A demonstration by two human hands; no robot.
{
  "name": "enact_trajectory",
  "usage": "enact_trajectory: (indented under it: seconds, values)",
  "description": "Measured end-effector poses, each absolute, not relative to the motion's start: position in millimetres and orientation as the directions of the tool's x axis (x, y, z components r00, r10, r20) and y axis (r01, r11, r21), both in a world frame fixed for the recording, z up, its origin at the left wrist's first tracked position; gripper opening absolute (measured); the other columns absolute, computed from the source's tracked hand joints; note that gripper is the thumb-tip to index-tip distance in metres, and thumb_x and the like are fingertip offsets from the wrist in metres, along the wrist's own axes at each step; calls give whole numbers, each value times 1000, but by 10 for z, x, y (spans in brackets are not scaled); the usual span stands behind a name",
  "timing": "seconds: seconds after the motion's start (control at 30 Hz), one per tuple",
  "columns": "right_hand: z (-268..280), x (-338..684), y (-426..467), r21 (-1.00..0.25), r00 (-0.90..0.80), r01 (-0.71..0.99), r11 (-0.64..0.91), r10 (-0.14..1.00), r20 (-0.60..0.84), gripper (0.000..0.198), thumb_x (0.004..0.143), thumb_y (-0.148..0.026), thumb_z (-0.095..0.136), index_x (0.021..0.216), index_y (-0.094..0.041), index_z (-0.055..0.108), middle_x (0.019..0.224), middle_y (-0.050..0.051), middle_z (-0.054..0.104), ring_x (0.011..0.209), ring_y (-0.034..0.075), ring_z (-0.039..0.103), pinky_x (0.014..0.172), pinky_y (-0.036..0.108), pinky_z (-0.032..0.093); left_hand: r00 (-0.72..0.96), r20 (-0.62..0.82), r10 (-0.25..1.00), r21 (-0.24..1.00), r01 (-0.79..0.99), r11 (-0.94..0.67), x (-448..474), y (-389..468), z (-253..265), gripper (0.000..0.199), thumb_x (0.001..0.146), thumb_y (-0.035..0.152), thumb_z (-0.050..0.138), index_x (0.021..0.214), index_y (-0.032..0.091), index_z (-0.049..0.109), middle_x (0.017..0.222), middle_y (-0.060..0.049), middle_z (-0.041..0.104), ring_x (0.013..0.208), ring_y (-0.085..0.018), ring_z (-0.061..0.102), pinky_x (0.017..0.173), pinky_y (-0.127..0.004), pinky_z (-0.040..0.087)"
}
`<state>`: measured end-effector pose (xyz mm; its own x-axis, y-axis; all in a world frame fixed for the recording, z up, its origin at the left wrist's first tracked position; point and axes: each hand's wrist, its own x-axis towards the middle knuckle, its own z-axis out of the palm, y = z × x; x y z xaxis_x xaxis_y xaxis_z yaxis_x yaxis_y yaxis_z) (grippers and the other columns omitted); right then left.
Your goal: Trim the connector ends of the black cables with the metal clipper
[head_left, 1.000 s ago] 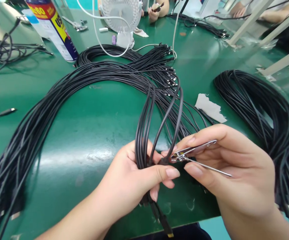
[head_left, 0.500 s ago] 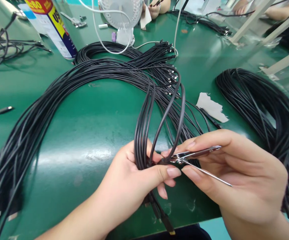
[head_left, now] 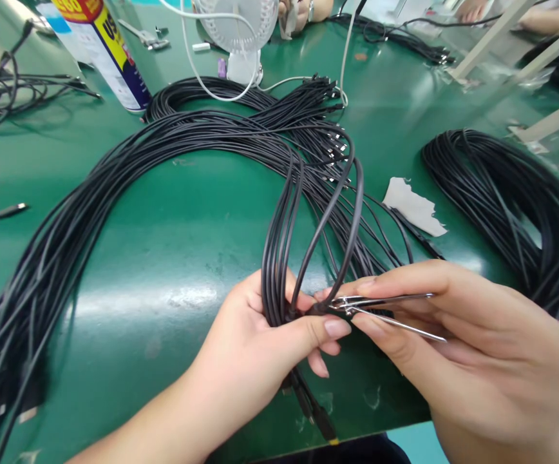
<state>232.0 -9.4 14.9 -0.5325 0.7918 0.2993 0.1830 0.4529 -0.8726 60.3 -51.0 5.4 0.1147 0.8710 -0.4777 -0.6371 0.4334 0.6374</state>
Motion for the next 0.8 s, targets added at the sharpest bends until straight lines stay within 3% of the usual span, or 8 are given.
enact_trajectory:
  seconds: [0.1, 0.23, 0.37, 0.43, 0.57, 0.67, 0.73, 0.8]
  values:
    - [161, 2283, -107, -902, -484, 161, 400, 829, 281, 30, 84, -4, 75, 105, -25, 70, 87, -4, 82, 75, 12, 80, 67, 11, 63, 131, -478, 869, 631, -638, 443, 597, -499, 51, 36, 62, -2, 83, 64, 17, 53, 51, 3, 70, 44, -9, 64, 44, -15, 55]
    - [169, 2258, -65, -982, -319, -17, 189, 930, 184, 12, 88, -16, 75, 97, -24, 75, 87, -1, 82, 76, 16, 80, 70, 19, 66, 161, -495, 854, 630, -611, 480, 581, -482, 57, 37, 58, 3, 90, 63, 16, 55, 51, 1, 71, 44, -11, 66, 46, -16, 55]
    - [135, 2345, 54, -964, -420, -219, 148, 878, 230, 13, 87, -24, 77, 100, -23, 76, 86, 4, 82, 76, 24, 81, 71, 34, 69, 186, -477, 859, 637, -600, 483, 564, -472, 85, 40, 58, 11, 93, 65, 17, 54, 50, 1, 70, 43, -12, 66, 46, -17, 55]
    - [145, 2382, 96, -946, -444, -265, 187, 847, 292, 15, 86, -24, 79, 100, -23, 76, 82, 4, 82, 72, 23, 80, 66, 33, 68, 172, -471, 865, 657, -586, 474, 557, -472, 92, 40, 58, 18, 94, 67, 17, 55, 50, 1, 70, 43, -12, 66, 46, -17, 54]
    - [332, 2410, 55, -937, -359, -176, 303, 866, 348, 15, 82, -27, 82, 96, -24, 78, 63, 0, 74, 53, 16, 72, 50, 23, 62, 194, -456, 869, 688, -542, 482, 548, -482, 60, 40, 56, 29, 95, 70, 15, 61, 51, -1, 70, 43, -12, 64, 45, -19, 53]
    - [479, 2567, -151, -920, -311, -116, 376, 866, 393, 8, 82, -27, 82, 89, -26, 79, 54, -2, 66, 41, 13, 63, 44, 24, 60, 211, -437, 874, 707, -520, 479, 549, -495, 13, 38, 60, 33, 94, 72, 14, 65, 53, -3, 72, 44, -12, 66, 47, -18, 53]
    - [427, 2819, -408, -936, -264, -70, 346, 898, 352, 5, 85, -23, 77, 88, -27, 79, 56, 1, 67, 44, 15, 66, 48, 27, 63, 210, -430, 878, 714, -516, 473, 555, -504, -7, 37, 60, 33, 94, 73, 13, 66, 54, -3, 72, 45, -11, 66, 47, -17, 53]
    - [191, 3168, -744, -970, -19, 33, 239, 971, 239, 10, 84, -21, 76, 90, -29, 78, 67, 6, 72, 52, 18, 70, 53, 29, 65, 214, -424, 880, 719, -513, 470, 561, -513, -12, 36, 60, 34, 94, 72, 13, 67, 54, -3, 72, 45, -10, 65, 47, -17, 53]
